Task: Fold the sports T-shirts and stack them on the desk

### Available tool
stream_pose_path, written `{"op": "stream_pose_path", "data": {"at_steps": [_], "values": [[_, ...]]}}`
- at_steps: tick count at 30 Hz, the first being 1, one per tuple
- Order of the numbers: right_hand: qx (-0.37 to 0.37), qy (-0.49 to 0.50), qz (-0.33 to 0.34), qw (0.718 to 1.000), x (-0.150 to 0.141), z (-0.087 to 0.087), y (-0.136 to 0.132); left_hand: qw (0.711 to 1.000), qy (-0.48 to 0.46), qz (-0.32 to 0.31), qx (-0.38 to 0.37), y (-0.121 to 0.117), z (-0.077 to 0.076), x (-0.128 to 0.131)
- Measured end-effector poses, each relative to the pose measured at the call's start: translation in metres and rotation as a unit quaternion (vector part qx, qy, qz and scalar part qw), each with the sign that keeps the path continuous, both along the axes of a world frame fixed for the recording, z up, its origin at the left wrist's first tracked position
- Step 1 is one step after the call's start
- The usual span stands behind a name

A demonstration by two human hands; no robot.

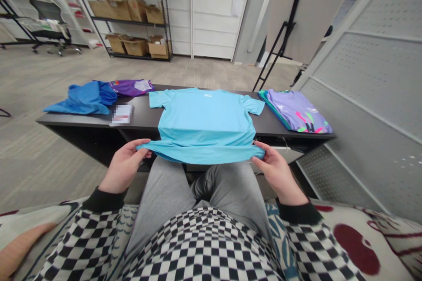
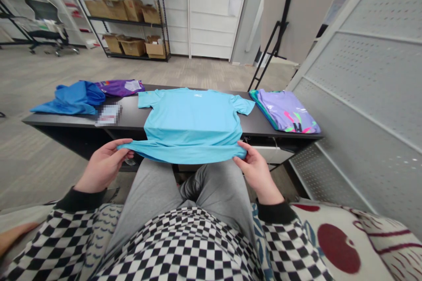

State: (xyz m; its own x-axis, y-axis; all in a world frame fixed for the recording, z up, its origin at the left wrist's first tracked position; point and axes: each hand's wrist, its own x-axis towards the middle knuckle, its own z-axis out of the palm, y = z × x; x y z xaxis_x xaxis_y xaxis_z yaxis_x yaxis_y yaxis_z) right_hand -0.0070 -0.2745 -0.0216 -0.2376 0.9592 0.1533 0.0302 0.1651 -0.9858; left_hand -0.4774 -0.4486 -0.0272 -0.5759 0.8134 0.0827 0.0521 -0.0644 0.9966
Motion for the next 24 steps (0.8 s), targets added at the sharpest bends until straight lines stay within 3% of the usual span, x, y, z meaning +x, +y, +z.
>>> {"op": "stream_pose_path", "data": {"at_steps": [6,11,15,20,24], "values": [[0.014,-0.067,-0.111,0.991,0.002,0.001,0.002,0.999,-0.005,0.044,-0.015,-0.001,-0.001,-0.002],[0.014,-0.123,-0.161,0.979,0.006,0.002,0.003,0.994,0.046,0.080,-0.057,0.000,0.003,0.000],[-0.027,-0.104,-0.166,0.980,0.002,0.006,0.000,0.988,0.099,0.085,-0.087,-0.001,-0.001,0.001],[-0.117,-0.030,-0.146,0.982,0.001,0.007,-0.002,0.990,0.078,0.080,-0.081,-0.001,-0.005,0.004],[-0.097,-0.037,-0.143,0.984,0.005,0.002,0.001,0.992,0.075,0.080,-0.066,0.000,-0.007,0.005]]}}
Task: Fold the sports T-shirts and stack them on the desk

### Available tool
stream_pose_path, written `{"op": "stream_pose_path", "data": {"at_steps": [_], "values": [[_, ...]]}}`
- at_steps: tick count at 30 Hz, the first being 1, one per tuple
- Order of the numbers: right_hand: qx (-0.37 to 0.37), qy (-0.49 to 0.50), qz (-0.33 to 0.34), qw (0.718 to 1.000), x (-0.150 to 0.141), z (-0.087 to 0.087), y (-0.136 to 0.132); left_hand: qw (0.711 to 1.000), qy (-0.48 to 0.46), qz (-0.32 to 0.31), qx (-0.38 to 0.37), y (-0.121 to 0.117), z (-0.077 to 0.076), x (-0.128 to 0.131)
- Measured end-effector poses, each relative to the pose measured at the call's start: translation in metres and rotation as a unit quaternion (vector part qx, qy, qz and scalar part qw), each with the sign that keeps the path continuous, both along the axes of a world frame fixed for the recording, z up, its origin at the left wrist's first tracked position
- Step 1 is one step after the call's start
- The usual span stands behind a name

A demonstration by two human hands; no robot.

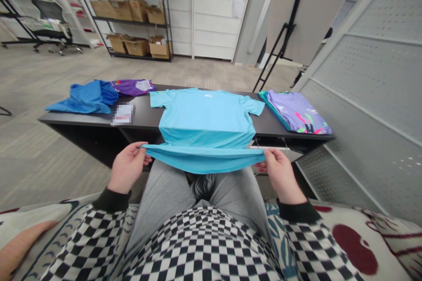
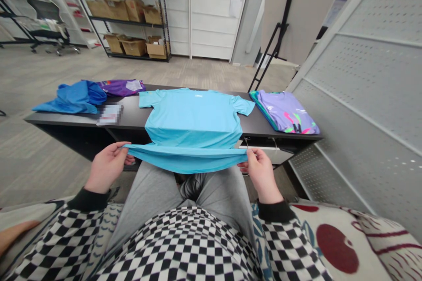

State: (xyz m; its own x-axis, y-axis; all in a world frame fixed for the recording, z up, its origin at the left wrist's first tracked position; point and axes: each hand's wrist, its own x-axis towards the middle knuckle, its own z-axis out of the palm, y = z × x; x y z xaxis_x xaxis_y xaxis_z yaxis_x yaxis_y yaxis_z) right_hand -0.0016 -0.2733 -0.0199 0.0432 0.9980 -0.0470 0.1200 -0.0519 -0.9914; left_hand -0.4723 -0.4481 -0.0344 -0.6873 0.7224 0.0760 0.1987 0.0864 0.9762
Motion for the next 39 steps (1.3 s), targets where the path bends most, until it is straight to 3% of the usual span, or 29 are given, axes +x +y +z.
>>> {"op": "stream_pose_path", "data": {"at_steps": [7,11,14,19,22,26,29,32,36,39], "values": [[0.078,0.000,0.044,0.996,0.006,-0.020,0.008,1.000,0.004,0.008,0.019,0.000,-0.004,-0.001],[0.088,-0.057,0.100,0.989,0.013,-0.030,0.010,0.992,0.117,0.023,-0.028,-0.008,-0.010,-0.006],[0.083,-0.101,0.118,0.984,0.019,-0.028,0.006,0.974,0.215,0.034,-0.068,-0.016,-0.012,-0.013],[0.058,-0.137,0.116,0.982,0.023,-0.014,-0.005,0.967,0.240,0.044,-0.078,-0.022,-0.010,-0.022],[0.060,-0.173,0.074,0.980,0.023,-0.009,-0.008,0.979,0.187,0.038,-0.066,-0.019,-0.009,-0.021],[0.064,-0.172,0.048,0.982,0.024,-0.008,-0.009,0.999,-0.036,0.001,0.003,-0.012,-0.003,-0.010],[0.051,-0.172,0.040,0.983,0.031,-0.003,-0.010,0.987,-0.148,-0.031,0.045,-0.013,0.011,-0.005],[0.017,-0.127,0.088,0.988,0.046,0.013,-0.013,0.978,-0.188,-0.056,0.070,-0.024,0.032,-0.010],[0.037,-0.124,0.171,0.977,0.069,0.046,-0.021,0.982,-0.161,-0.040,0.092,-0.046,0.068,-0.017],[0.125,-0.210,0.168,0.955,0.080,0.073,-0.022,0.991,-0.097,0.005,0.088,-0.058,0.108,-0.006]]}}
